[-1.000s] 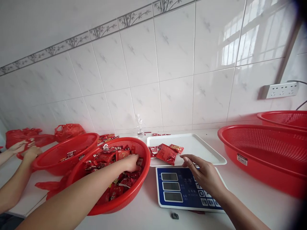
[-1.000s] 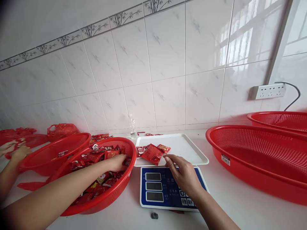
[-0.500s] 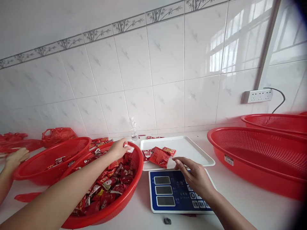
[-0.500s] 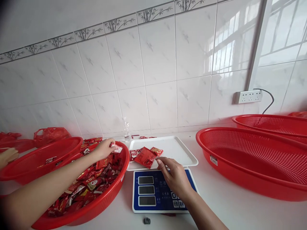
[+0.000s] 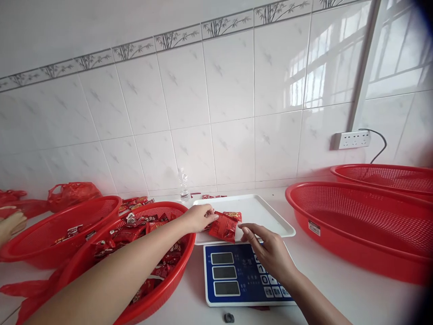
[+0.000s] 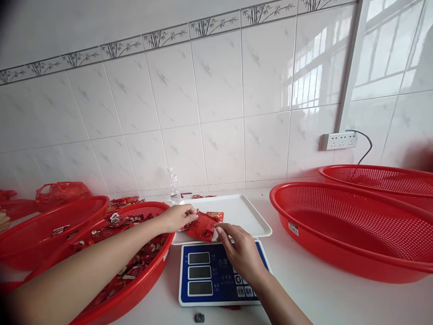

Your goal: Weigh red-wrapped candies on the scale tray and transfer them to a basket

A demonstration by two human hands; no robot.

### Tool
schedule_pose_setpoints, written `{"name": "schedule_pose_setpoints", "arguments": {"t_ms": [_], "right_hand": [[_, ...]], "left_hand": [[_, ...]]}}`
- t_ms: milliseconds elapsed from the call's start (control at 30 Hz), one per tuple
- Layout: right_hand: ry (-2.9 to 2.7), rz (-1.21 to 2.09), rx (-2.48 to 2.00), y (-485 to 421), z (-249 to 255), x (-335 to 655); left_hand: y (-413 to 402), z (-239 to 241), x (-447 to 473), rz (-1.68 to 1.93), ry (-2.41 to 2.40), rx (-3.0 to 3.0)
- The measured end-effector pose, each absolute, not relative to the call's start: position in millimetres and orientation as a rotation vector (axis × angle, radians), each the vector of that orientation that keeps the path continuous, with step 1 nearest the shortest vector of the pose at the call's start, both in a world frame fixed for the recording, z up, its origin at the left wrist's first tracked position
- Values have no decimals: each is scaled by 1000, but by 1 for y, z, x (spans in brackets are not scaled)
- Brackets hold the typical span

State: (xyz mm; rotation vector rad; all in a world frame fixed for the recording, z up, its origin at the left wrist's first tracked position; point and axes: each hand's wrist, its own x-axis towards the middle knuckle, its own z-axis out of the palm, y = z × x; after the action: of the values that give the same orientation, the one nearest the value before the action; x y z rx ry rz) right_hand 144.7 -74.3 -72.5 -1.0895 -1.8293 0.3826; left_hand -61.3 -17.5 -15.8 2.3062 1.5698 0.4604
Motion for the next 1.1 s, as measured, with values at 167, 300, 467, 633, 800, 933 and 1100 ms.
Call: {"name": "schedule_pose_setpoints", "arguments": {"t_ms": [167, 300, 467, 633, 800, 933, 1100], "right_hand": [[-1857, 353, -1099, -73, -72, 144], [-1889, 275, -1070, -73, -75, 141], [-1888, 104, -1052, -64, -81, 136], [-2055, 110, -1305, -42, -67, 129], [-2307, 365, -1515, -20, -41, 110], [-2401, 345, -1539, -13, -37, 97], [-2303, 188, -1526, -11, -46, 94]], "left_hand": [[-78, 12, -67, 588, 1616, 2236], [-138, 10, -70, 603, 1396, 2372], [-154, -50, -51, 1115, 896, 2868], [-121, -84, -29, 1505, 649, 2885], [-112, -95, -37, 1580, 639, 2672], [-119, -101, -47, 1488, 690, 2526], [-122, -99, -48, 1426, 700, 2494]]}}
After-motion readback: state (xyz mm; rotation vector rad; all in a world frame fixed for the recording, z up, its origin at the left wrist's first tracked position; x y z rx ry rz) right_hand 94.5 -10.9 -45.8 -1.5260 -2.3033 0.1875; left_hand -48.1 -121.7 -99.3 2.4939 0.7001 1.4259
